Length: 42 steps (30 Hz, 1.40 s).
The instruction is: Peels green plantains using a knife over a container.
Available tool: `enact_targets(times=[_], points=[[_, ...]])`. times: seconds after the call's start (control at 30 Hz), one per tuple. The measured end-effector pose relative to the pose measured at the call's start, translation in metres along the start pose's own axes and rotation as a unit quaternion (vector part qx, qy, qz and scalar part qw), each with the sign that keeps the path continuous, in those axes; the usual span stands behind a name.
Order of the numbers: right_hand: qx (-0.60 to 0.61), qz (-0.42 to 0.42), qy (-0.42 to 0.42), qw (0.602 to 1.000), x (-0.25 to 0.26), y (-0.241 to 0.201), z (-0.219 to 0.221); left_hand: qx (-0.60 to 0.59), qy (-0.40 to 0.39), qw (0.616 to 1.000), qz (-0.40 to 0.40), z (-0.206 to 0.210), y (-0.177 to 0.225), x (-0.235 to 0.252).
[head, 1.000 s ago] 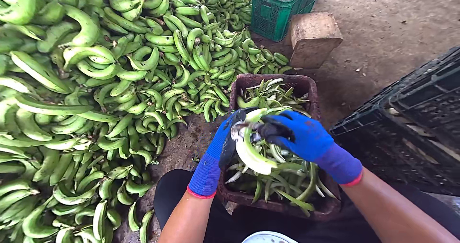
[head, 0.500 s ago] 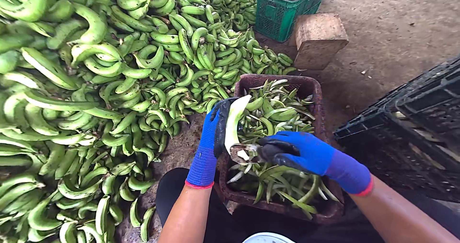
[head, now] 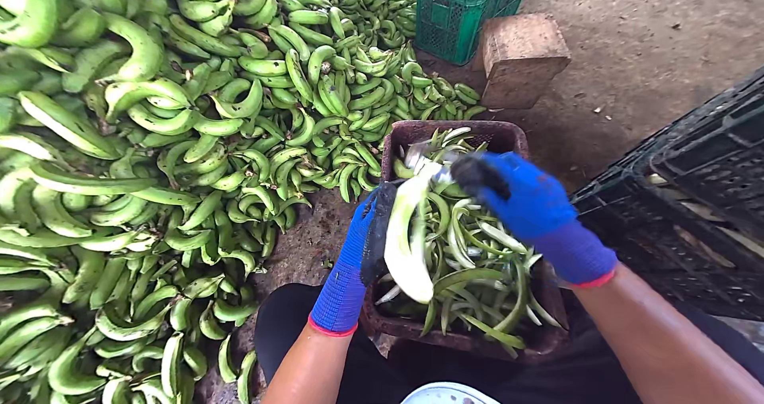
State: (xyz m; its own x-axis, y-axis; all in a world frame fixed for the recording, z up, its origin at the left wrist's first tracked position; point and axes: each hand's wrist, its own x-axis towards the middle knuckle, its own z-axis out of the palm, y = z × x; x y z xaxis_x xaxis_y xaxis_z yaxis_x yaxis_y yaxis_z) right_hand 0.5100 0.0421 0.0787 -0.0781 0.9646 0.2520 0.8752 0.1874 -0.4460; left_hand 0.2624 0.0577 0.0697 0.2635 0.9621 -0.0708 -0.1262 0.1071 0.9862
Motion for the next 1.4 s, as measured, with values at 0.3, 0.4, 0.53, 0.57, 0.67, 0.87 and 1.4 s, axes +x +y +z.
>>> enact_targets(times=[0.3,0.4,0.53,0.57,0.67,0.87,1.4], points=[[0.119,0.043,-0.055,0.990,-0.010,-0.002,0.002,0.041,0.073,0.996,-0.002,-0.029,-0.017,0.032],[0.152,0.029,-0.047,0.987,-0.016,-0.018,0.006,0.095,0.120,0.988,0.001,-0.017,-0.020,0.034],[-0.023,0.013,-0.143,0.989,-0.017,-0.038,0.014,0.039,0.032,0.998,-0.041,0.004,-0.035,0.024],[-0.026,0.045,-0.189,0.981,-0.017,-0.038,0.012,0.009,0.011,0.998,-0.058,0.009,-0.035,0.021],[0.162,0.169,-0.215,0.948,-0.018,-0.019,-0.001,-0.022,-0.041,0.990,-0.136,0.029,-0.023,0.040],[0.703,0.072,0.094,0.701,-0.036,0.057,-0.081,0.435,-0.088,0.894,-0.067,0.031,-0.042,0.120],[0.280,0.149,-0.118,0.941,-0.008,0.036,-0.037,0.585,-0.059,0.807,0.048,0.067,-0.017,0.112]])
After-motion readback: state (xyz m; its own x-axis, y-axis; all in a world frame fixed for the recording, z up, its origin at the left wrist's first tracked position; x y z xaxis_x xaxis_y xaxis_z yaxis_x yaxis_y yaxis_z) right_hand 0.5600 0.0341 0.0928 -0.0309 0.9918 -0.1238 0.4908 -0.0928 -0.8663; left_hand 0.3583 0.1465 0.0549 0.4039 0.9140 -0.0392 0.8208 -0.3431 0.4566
